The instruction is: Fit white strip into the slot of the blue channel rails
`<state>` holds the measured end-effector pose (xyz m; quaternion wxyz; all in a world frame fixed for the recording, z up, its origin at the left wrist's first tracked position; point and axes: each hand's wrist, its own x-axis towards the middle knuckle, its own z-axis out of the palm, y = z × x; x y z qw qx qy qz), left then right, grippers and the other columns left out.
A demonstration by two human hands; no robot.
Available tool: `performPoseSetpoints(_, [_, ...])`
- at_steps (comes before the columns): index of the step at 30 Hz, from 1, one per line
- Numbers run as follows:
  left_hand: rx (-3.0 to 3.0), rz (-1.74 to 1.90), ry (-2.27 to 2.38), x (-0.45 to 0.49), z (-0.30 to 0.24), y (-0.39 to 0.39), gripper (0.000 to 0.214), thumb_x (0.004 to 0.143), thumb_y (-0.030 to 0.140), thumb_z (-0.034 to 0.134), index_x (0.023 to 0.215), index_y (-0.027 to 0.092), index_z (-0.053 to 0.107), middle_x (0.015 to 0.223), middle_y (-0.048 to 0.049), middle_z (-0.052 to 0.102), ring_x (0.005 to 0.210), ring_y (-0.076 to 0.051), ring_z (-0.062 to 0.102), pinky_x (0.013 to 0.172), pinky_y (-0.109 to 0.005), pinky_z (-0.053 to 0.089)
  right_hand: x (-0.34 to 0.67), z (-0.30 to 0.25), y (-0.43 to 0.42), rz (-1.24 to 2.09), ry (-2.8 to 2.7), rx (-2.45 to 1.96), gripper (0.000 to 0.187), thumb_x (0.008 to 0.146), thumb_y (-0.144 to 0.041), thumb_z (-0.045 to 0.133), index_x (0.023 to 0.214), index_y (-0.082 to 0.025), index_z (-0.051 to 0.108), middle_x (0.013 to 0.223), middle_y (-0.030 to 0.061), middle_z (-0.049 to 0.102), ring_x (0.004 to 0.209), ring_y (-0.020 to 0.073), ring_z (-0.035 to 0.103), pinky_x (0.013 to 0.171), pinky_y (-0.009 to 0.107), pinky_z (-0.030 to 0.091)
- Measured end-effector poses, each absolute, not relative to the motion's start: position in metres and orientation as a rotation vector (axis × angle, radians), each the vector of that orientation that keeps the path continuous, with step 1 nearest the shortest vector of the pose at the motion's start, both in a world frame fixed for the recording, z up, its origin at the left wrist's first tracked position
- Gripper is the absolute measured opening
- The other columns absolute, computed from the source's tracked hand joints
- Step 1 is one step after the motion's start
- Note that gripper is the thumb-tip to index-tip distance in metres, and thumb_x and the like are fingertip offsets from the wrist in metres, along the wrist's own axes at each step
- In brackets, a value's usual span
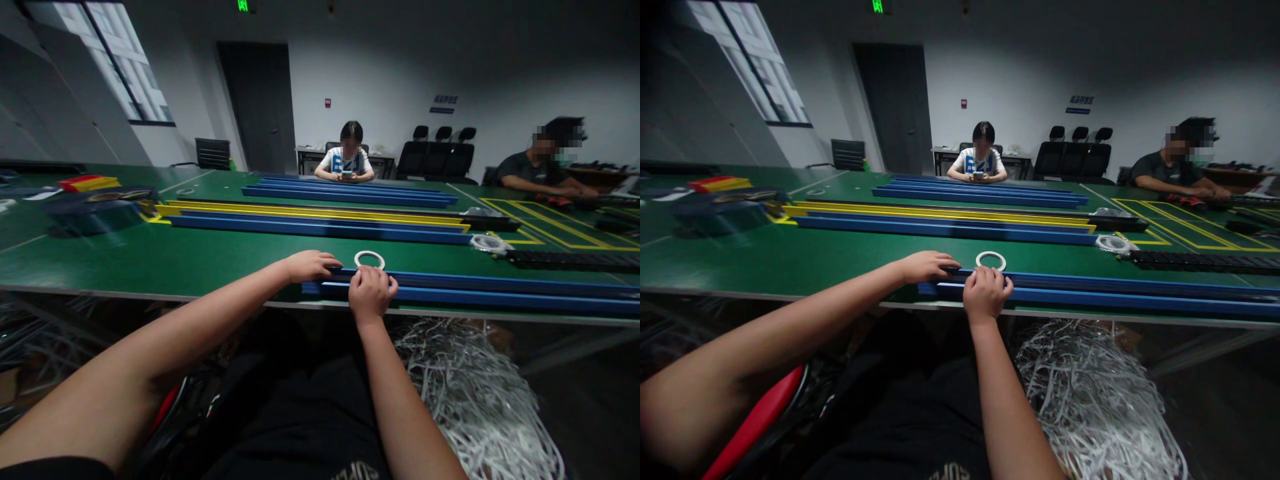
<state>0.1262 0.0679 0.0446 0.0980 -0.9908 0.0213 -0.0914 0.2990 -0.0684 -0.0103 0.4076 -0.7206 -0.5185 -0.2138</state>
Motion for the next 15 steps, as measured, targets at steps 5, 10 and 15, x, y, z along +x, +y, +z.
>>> performPoseSetpoints(5, [-2.92, -0.286, 0.105, 0.123, 0.0403, 0.0704, 0.022, 0.091, 0.021, 0.053, 0.103, 0.023, 0.07, 0.137, -0.0106, 0.056, 0.124, -0.024, 0.051, 0.098, -0.037, 0.045, 0.2982, -0.0084, -0.0687, -0.529, -1.308, -1.834, 0.03, 0.093, -0.028, 0.041, 0.102, -0.023, 0.069, 0.107, 0.0068, 0.069, 0.111, 0.0244, 0.05, 0.103, 0.048, 0.018])
performPoseSetpoints(10, [-3.013, -0.245, 0.066, 0.1221, 0.0399, 0.0722, 0.027, 0.093, 0.019, 0.047, 0.11, 0.022, 0.067, 0.141, -0.0109, 0.052, 0.127, -0.024, 0.049, 0.105, -0.039, 0.042, 0.2968, -0.0061, -0.0697, -0.508, -1.304, -1.845, 0.031, 0.093, -0.027, 0.04, 0.102, -0.023, 0.069, 0.107, 0.0074, 0.069, 0.111, 0.025, 0.049, 0.103, 0.048, 0.017])
performPoseSetpoints(15, [-3.093, -0.225, 0.047, 0.1254, 0.0428, 0.0753, 0.027, 0.091, 0.019, 0.049, 0.11, 0.023, 0.067, 0.139, -0.0115, 0.055, 0.127, -0.023, 0.051, 0.105, -0.039, 0.043, 0.2964, -0.0049, -0.0695, -0.483, -1.299, -1.84, 0.031, 0.092, -0.028, 0.04, 0.101, -0.022, 0.07, 0.106, 0.0076, 0.069, 0.111, 0.0249, 0.049, 0.103, 0.047, 0.016])
